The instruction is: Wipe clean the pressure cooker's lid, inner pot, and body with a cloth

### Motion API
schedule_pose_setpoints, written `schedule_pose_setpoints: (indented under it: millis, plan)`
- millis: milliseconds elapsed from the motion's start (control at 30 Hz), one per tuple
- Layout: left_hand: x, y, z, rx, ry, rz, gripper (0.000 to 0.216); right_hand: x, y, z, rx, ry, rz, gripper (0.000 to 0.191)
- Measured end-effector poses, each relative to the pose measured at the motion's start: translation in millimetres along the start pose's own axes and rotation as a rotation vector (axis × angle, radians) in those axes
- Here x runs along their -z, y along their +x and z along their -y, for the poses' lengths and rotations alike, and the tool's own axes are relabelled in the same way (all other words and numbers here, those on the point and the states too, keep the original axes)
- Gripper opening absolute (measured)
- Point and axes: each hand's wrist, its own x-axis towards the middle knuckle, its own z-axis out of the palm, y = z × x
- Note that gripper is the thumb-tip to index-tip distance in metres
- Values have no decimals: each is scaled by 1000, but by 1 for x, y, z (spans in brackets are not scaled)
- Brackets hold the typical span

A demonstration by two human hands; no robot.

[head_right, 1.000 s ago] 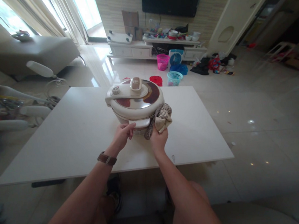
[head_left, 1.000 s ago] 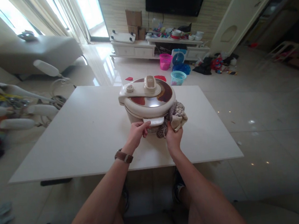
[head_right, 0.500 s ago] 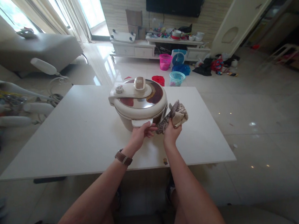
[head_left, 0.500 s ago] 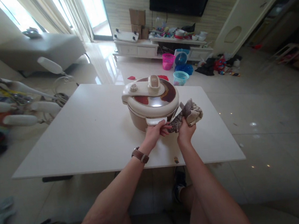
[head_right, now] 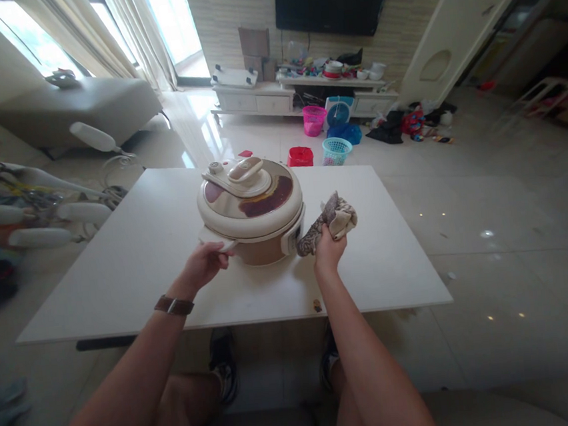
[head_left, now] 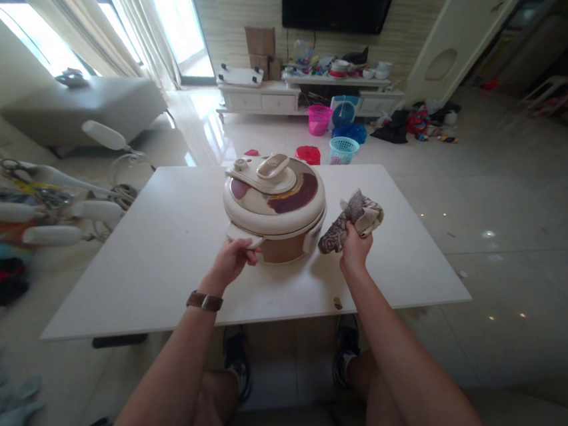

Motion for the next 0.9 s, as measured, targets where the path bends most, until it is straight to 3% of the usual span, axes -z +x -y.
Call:
schedule_pose_setpoints:
  millis: [133,233,467,667,800,900]
  plan:
    - [37,8,-17,-88,-110,-214,27,-1,-2,0,-30,24,19,49]
    - [51,17,-26,-163,-208,-343,27,-3,-4,0,-59,27,24,48]
    - [39,29,-17,-370,-174,-605,33,-5,9,-7,-219,104,71,39]
    - [29,25,0,-499,-23,-668,38,8,33,-10,-515,60,167,31]
    - [34,26,2,-523,-37,-658,37,31,55,-2,-541,-55,292,33]
    - [39,32,-3,-509,-57,-670,37,62,81,0,-530,-190,372,31]
